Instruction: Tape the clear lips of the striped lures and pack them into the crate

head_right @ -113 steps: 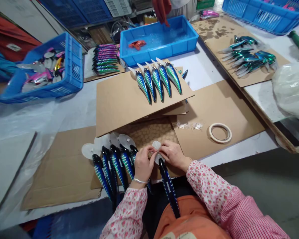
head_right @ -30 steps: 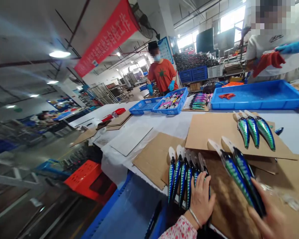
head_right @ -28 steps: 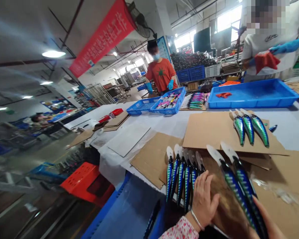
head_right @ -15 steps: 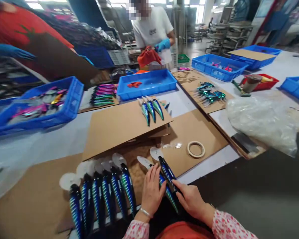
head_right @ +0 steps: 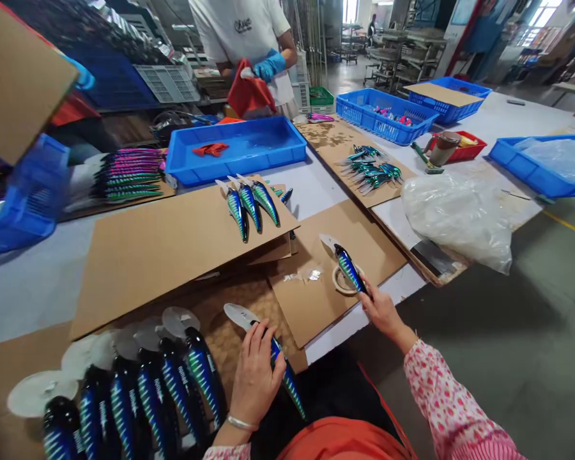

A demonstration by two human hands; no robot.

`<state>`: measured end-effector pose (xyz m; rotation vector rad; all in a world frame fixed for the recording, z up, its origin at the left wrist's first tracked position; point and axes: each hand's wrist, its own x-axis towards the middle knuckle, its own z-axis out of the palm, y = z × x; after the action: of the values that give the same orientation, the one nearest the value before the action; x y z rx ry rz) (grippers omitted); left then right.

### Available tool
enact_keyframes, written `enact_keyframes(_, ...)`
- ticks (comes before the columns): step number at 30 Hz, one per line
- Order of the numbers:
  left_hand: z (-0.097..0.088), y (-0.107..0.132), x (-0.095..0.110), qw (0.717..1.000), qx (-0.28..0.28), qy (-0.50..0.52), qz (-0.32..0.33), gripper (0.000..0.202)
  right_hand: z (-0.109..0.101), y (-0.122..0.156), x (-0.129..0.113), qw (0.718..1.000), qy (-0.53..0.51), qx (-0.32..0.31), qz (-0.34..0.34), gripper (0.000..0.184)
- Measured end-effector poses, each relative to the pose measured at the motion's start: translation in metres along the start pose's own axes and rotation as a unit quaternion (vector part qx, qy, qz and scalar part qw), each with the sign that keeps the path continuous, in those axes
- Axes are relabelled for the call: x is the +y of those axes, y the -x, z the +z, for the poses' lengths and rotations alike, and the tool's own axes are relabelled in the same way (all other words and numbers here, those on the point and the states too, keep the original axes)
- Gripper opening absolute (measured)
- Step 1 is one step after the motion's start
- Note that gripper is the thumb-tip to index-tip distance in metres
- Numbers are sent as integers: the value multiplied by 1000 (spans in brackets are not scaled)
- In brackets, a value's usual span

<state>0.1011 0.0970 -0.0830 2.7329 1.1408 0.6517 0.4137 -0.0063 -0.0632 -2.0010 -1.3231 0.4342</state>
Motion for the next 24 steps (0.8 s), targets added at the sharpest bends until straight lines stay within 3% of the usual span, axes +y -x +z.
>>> enact_keyframes(4, -2, 1, -2, 1000, -3, -5, 8, 42, -28, -27, 35, 990, 135, -24, 19, 46)
enact_keyframes(7, -3, 2, -1, 1000, -3, -4, 3, 42, -32, -35, 50, 976, 212, 15, 43, 45)
enact_keyframes(10, -3, 2, 0, 1000, -2, -2, -2, 43, -29, -33, 52, 965, 255, 45, 46, 44)
enact_keyframes(13, -3, 2, 2, 1000, -4, 4, -10, 43, -24, -30, 39, 940, 326, 100, 6, 38)
enact_keyframes(15, -3, 3, 2, 1000, -7, 8, -13, 43, -15, -30, 25, 937, 329, 97, -58, 34)
enact_keyframes(20, -14, 7, 4, 999, -31, 10, -10, 43, 27, -26, -21, 950, 250, -21, -183, 18)
enact_keyframes(24, -35, 3, 10, 997, -12, 54, -49, 46, 55, -8, -66, 962, 82, -104, -240, 19)
